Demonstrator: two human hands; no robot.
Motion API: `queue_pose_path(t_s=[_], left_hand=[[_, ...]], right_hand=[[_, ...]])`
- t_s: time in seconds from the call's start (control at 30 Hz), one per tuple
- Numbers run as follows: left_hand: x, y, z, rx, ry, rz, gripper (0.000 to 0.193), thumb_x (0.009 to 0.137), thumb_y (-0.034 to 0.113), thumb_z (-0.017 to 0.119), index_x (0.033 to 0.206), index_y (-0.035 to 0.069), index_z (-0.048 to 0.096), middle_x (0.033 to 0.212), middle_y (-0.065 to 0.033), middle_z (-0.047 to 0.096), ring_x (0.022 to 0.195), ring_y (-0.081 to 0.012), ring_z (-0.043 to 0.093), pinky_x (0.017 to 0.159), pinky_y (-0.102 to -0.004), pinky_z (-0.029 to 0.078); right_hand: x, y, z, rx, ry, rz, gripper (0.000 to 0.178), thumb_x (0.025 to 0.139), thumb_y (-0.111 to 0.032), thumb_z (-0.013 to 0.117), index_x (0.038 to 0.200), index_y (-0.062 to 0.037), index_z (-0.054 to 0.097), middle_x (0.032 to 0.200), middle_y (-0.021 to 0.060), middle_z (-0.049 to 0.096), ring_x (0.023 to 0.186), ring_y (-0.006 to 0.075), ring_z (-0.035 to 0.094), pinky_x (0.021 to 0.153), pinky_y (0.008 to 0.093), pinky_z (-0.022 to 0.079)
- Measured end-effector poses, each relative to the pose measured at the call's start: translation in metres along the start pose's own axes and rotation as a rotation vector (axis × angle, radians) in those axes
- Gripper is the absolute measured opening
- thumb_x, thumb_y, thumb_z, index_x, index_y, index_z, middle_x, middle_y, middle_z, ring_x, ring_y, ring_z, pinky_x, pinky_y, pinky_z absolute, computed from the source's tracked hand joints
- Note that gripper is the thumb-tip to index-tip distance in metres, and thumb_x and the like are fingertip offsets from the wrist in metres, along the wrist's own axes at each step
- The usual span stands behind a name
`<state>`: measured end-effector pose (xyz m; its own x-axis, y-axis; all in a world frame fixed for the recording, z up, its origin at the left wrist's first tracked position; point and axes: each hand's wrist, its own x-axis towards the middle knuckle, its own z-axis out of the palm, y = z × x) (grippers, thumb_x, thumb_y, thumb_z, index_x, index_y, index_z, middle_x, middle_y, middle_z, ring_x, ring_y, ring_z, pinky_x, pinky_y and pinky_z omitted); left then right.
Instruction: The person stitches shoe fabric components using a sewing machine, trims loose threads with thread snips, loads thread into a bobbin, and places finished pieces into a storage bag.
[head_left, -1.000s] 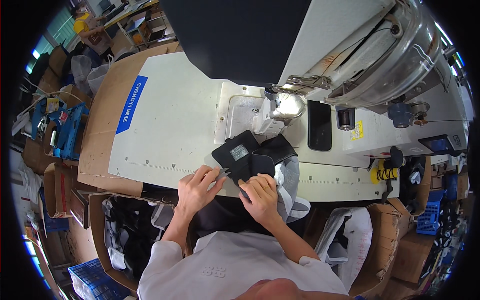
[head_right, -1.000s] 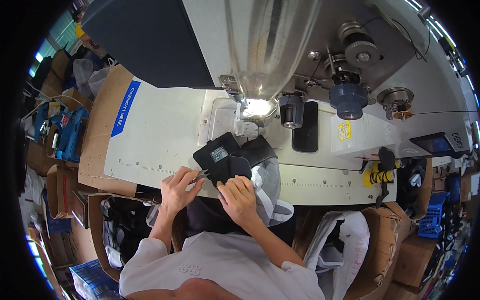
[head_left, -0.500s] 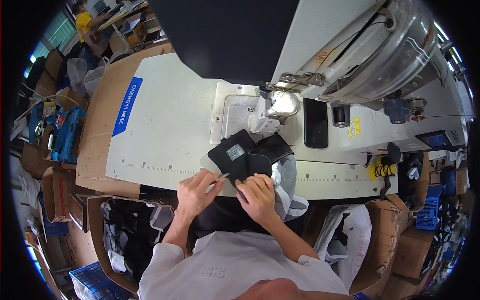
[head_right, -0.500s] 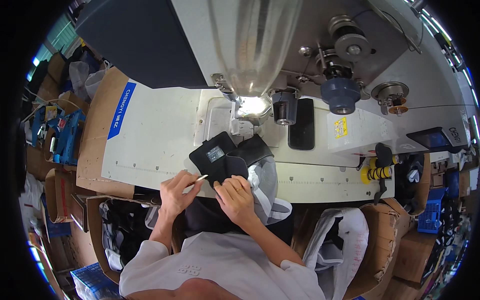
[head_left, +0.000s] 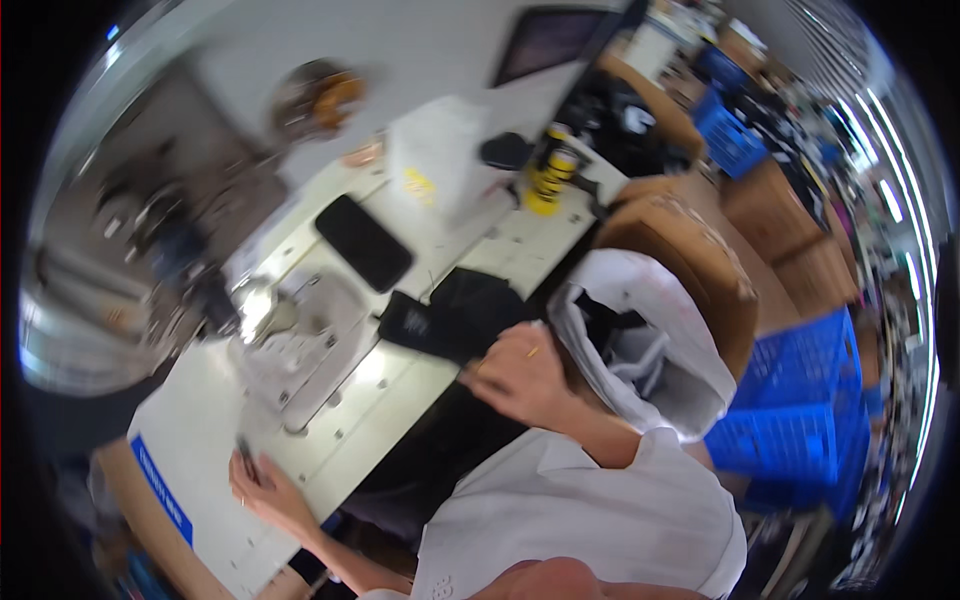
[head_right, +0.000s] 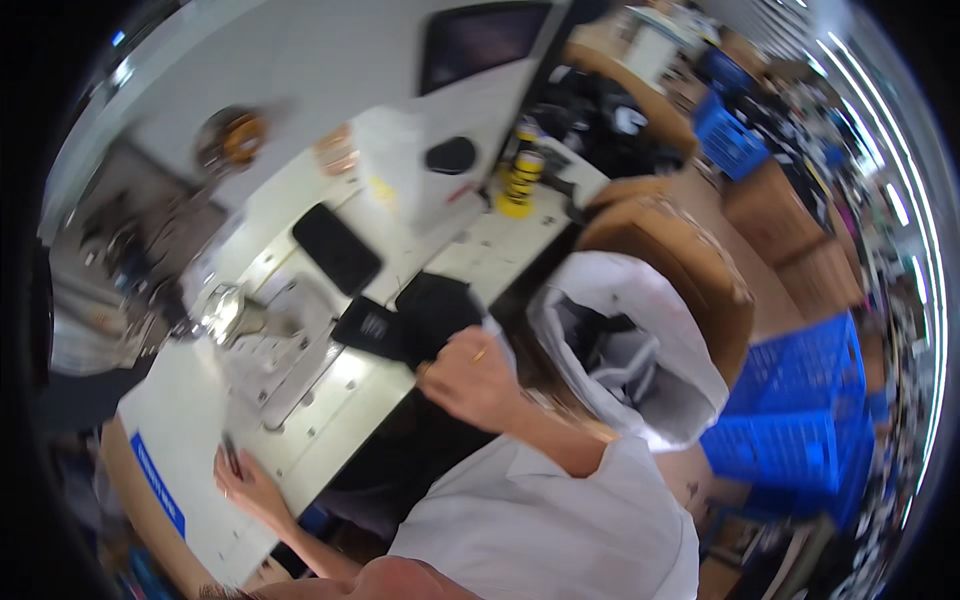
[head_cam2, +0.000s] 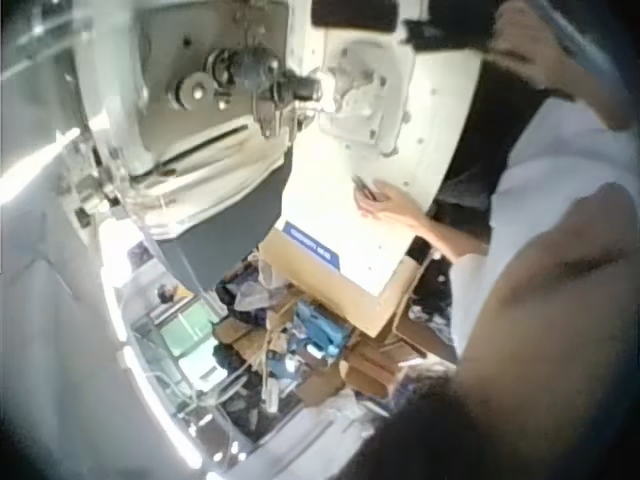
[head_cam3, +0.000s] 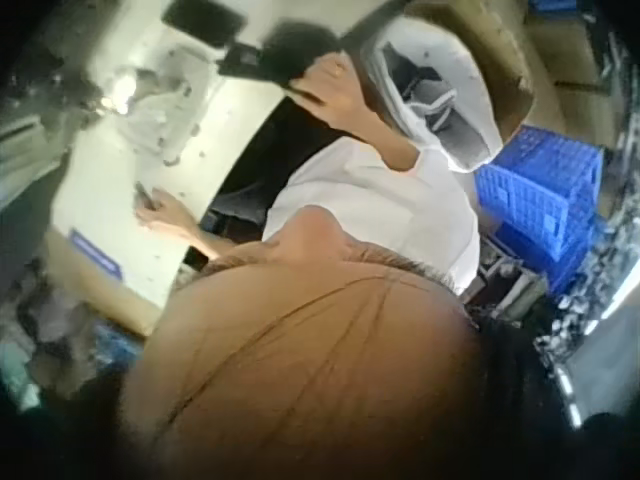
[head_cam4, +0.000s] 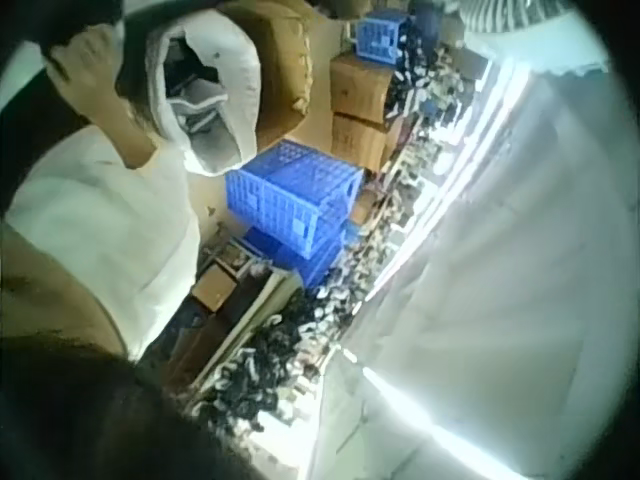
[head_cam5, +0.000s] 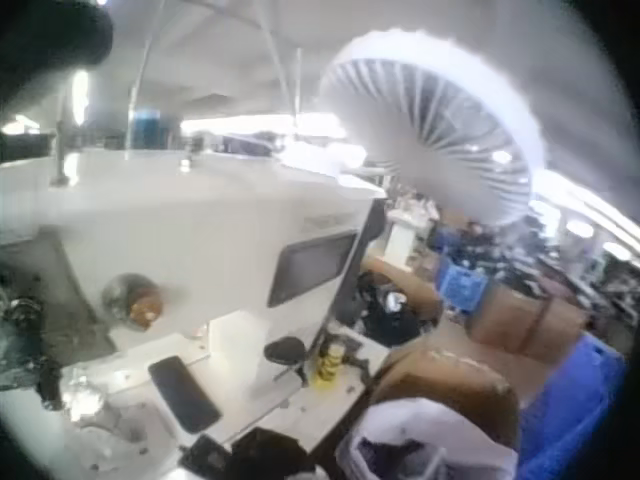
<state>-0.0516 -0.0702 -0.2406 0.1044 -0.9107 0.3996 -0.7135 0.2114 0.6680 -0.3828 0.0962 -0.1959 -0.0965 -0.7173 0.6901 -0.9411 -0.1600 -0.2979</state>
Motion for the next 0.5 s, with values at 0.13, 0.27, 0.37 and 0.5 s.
queue_pose_path(t_s=[0.13,0.27,0.37,0.5], left_hand=[[0.006,-0.002,-0.003,0.230,0.013,0.284,0.038,0.092,0.012,0.058,0.127,-0.001,0.054,0.125,-0.0200,0.052,0.111,-0.0318,0.057,0.089,-0.0366,0.053],[0.000,0.001,-0.009,0.117,0.018,0.080,0.039,0.092,0.014,0.058,0.128,0.000,0.053,0.126,-0.0181,0.054,0.115,-0.0327,0.055,0.094,-0.0403,0.048],[-0.005,-0.006,-0.027,0.121,0.150,0.076,0.038,0.093,0.015,0.058,0.128,0.001,0.054,0.126,-0.0168,0.055,0.115,-0.0326,0.055,0.097,-0.0424,0.044],[-0.020,-0.074,-0.087,0.311,0.348,0.144,0.047,0.091,0.024,0.062,0.130,-0.001,0.051,0.128,-0.0210,0.054,0.120,-0.0367,0.051,0.102,-0.0442,0.040]], right_hand=[[-0.015,0.042,-0.103,-0.476,0.403,0.269,0.024,0.062,-0.010,0.085,0.077,-0.0084,0.066,0.074,0.0054,0.063,0.070,0.0249,0.058,0.069,0.0357,0.042],[-0.046,0.052,-0.176,-0.883,0.559,0.298,0.026,0.065,-0.005,0.084,0.082,-0.0078,0.065,0.080,0.0066,0.063,0.077,0.0245,0.058,0.079,0.0354,0.040],[-0.098,0.074,-0.183,-0.948,0.360,0.464,0.024,0.069,-0.009,0.080,0.089,-0.0066,0.066,0.083,0.0091,0.064,0.084,0.0264,0.059,0.083,0.0388,0.039],[-0.182,0.097,-0.141,-0.405,-0.535,0.967,0.026,0.075,-0.008,0.072,0.100,-0.0028,0.066,0.107,0.0173,0.064,0.103,0.0359,0.060,0.089,0.0423,0.046]])
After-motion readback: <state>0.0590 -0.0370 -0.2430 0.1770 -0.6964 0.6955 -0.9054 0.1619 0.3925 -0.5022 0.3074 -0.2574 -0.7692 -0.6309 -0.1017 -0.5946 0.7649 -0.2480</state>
